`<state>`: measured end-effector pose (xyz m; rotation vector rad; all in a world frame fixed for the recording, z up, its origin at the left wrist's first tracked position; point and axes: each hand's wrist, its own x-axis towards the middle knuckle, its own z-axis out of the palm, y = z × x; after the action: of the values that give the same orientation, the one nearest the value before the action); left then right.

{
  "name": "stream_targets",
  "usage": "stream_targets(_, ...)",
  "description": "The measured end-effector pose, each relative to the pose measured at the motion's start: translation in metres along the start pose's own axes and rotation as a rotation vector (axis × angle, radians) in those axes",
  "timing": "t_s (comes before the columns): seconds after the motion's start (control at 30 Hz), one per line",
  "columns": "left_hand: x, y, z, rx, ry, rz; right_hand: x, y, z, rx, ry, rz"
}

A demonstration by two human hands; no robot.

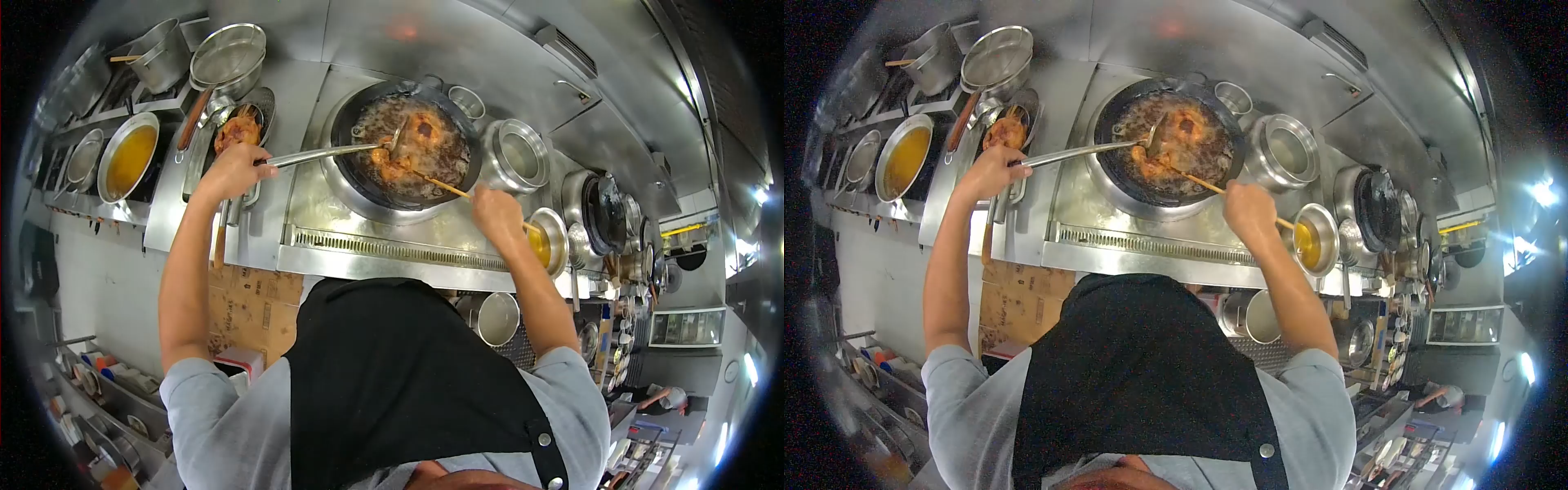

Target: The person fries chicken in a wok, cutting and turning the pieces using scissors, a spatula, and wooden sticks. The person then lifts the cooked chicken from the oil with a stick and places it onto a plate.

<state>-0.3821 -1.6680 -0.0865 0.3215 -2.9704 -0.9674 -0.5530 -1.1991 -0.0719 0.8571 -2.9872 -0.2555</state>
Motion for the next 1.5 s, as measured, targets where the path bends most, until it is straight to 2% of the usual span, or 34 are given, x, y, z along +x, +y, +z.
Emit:
stream_targets(0.17, -0.003, 0.017, -0.009, 0.007, -0.063, -0.038, -0.023, -0.020, 0.039, 0.177, -0.069, 0.183)
stream_targets(0.3, -0.001, 0.008, -0.001, -0.005, -0.075, -0.078, -0.040, -0.023, 0.124, 0.363, -0.044, 0.282)
stream_targets(0.37, -0.002, 0.008, 0.003, -0.005, -0.077, -0.070, -0.043, -0.019, 0.191, 0.663, 0.224, 0.179)
stream_targets(0.4, -0.001, 0.009, 0.002, -0.015, -0.067, -0.068, -0.046, -0.024, 0.186, 0.670, 0.229, 0.185)
stream_targets(0.47, -0.003, 0.012, 0.003, -0.017, -0.059, -0.076, -0.055, -0.039, 0.168, 1.276, -0.087, 0.587)
stream_targets(0.5, -0.003, 0.014, 0.005, -0.027, -0.048, -0.087, -0.056, -0.042, 0.170, 1.281, -0.088, 0.593)
stream_targets(0.57, -0.001, 0.010, 0.007, -0.016, -0.072, -0.100, -0.054, -0.042, 0.171, 1.735, -0.050, 0.830)
stream_targets(0.6, 0.000, 0.009, 0.009, -0.009, -0.089, -0.116, -0.048, -0.037, 0.170, 1.739, -0.050, 0.834)
stream_targets(0.67, -0.002, 0.012, 0.014, -0.013, -0.089, -0.075, -0.043, -0.027, 0.164, 1.558, -0.114, 0.681)
stream_targets(0.7, -0.003, 0.013, 0.014, -0.025, -0.082, -0.034, -0.047, -0.023, 0.172, 1.570, -0.112, 0.688)
stream_targets(0.77, -0.007, 0.020, 0.012, -0.021, -0.071, -0.040, -0.050, -0.022, 0.168, 1.101, 0.086, 0.365)
stream_targets(0.8, -0.008, 0.023, 0.012, -0.029, -0.058, -0.051, -0.061, -0.024, 0.153, 0.962, 0.132, 0.403)
stream_targets(0.83, -0.009, 0.024, 0.010, -0.033, -0.060, -0.049, -0.067, -0.024, 0.128, 0.958, 0.132, 0.405)
stream_targets(0.9, -0.010, 0.025, 0.009, -0.051, -0.051, -0.054, -0.076, -0.023, 0.093, 0.515, 0.182, 0.251)
stream_targets(1.13, -0.007, 0.017, 0.018, -0.018, 0.008, -0.001, -0.007, -0.011, 0.006, 0.132, 0.063, 0.067)
stream_targets(1.2, -0.009, 0.020, 0.016, 0.002, -0.019, -0.024, 0.021, -0.017, -0.019, -0.037, -0.094, 0.022)
stream_targets(1.33, -0.012, 0.024, 0.018, -0.037, -0.022, -0.096, 0.062, -0.050, -0.039, -0.177, -0.120, -0.105)
stream_targets(1.4, -0.010, 0.006, 0.029, -0.022, 0.021, -0.001, 0.080, -0.063, -0.046, -0.231, -0.124, -0.149)
stream_targets(1.5, -0.019, 0.010, 0.031, -0.027, 0.076, 0.000, 0.090, -0.057, -0.057, -0.240, -0.069, -0.126)
